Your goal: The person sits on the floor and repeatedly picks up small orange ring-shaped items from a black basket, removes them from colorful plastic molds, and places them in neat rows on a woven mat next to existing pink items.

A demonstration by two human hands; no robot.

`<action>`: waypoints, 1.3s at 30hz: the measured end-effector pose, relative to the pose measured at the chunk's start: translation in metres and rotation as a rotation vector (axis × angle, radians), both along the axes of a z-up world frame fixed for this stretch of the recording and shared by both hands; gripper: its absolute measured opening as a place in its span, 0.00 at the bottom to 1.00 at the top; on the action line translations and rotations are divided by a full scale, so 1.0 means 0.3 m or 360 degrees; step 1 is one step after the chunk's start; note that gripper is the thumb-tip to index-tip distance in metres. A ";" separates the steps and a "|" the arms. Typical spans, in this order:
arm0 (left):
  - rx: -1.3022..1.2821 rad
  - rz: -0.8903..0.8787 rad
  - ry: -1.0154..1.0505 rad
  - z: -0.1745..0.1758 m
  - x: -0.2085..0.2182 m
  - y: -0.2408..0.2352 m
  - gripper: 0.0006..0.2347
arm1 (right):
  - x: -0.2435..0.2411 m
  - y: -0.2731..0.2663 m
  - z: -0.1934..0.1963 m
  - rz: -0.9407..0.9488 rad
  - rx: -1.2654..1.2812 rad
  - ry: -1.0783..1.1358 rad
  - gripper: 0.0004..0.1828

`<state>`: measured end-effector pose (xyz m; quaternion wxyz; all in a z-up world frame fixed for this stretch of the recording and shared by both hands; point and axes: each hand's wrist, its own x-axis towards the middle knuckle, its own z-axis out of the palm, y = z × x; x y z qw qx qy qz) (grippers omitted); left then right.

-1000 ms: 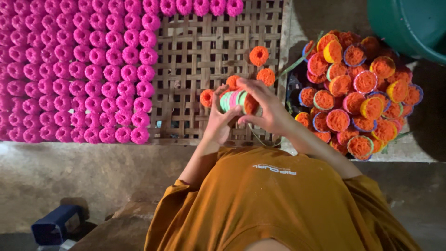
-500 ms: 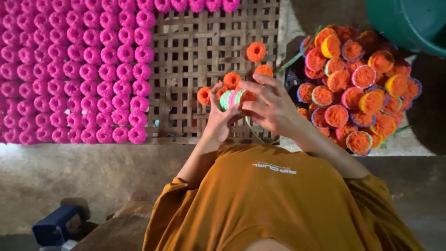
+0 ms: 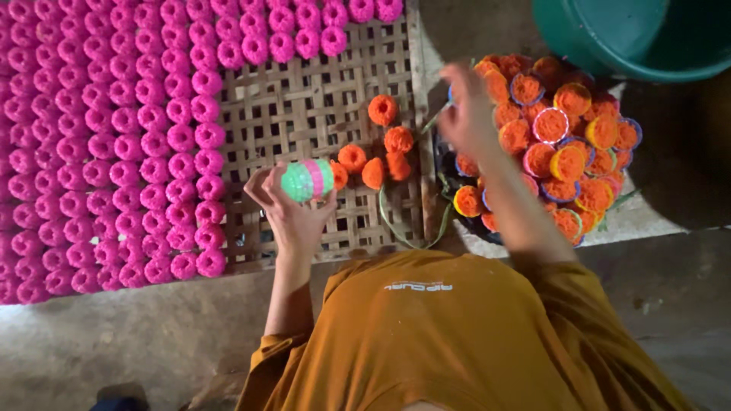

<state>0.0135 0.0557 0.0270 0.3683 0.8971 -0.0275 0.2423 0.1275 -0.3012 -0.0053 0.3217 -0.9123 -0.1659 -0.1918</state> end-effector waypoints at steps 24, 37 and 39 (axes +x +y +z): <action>-0.2726 -0.0696 0.1051 -0.082 0.030 -0.256 0.33 | -0.256 0.292 0.443 0.0563 0.0095 0.0350 0.23; -0.1788 -0.0006 0.0437 -0.035 0.056 -0.083 0.36 | -0.181 0.281 0.144 0.0561 0.0482 0.0480 0.20; -0.0732 0.0188 0.0113 -0.024 0.055 -0.027 0.40 | -0.105 0.173 0.098 0.0666 -0.0033 0.0294 0.22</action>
